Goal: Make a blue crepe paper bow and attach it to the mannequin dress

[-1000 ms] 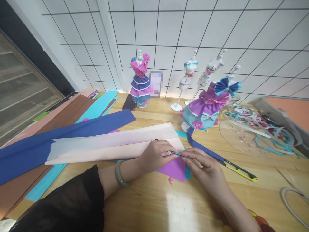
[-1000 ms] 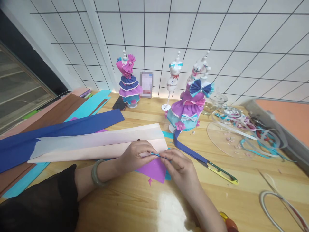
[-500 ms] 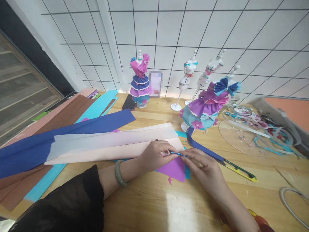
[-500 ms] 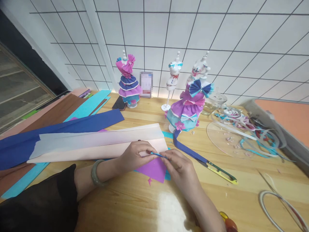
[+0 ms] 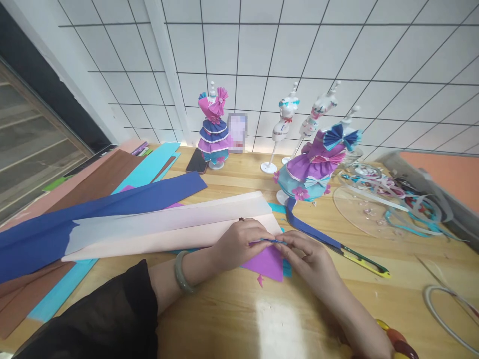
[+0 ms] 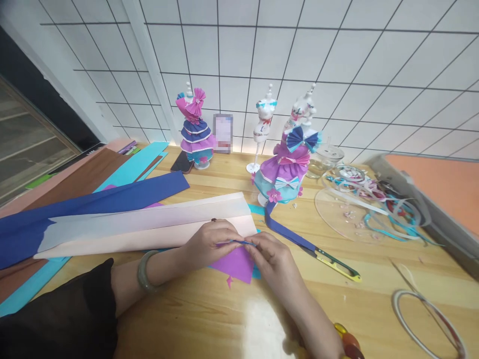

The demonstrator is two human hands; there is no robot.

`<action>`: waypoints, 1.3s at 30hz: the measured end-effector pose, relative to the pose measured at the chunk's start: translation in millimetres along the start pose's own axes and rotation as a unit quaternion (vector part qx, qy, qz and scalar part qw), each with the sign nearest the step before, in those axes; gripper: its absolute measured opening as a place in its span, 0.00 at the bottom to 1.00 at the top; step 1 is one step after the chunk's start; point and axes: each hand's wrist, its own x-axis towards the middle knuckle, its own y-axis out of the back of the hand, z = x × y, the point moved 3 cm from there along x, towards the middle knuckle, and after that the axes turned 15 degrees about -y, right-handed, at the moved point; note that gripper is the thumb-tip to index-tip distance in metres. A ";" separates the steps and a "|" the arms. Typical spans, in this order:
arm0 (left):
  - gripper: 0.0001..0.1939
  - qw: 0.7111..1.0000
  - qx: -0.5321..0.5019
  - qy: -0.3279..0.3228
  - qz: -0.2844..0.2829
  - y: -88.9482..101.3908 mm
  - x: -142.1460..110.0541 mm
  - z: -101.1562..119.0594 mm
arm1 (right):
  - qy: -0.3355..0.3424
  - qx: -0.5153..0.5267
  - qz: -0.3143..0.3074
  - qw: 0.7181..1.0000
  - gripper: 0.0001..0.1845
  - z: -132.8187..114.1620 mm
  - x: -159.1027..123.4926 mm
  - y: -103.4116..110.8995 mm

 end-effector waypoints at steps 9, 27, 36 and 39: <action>0.07 1.000 0.027 -0.011 -0.001 -1.2 -2.6 -3.6 | 0.022 -0.020 -0.013 0.999 0.11 -4.8 -0.4 -0.2; 0.09 0.996 0.004 0.092 0.002 -1.1 -3.5 -4.1 | 0.032 -0.019 -0.016 0.999 0.11 -7.0 -0.1 1.6; 0.05 0.994 -0.032 0.107 0.014 -3.0 -3.9 -5.0 | 0.030 -0.061 0.033 0.997 0.13 -2.1 -2.6 -0.3; 0.05 0.993 -0.031 0.109 0.012 -3.0 -4.2 -4.8 | 0.036 -0.067 0.028 0.997 0.11 -2.5 -2.8 -0.8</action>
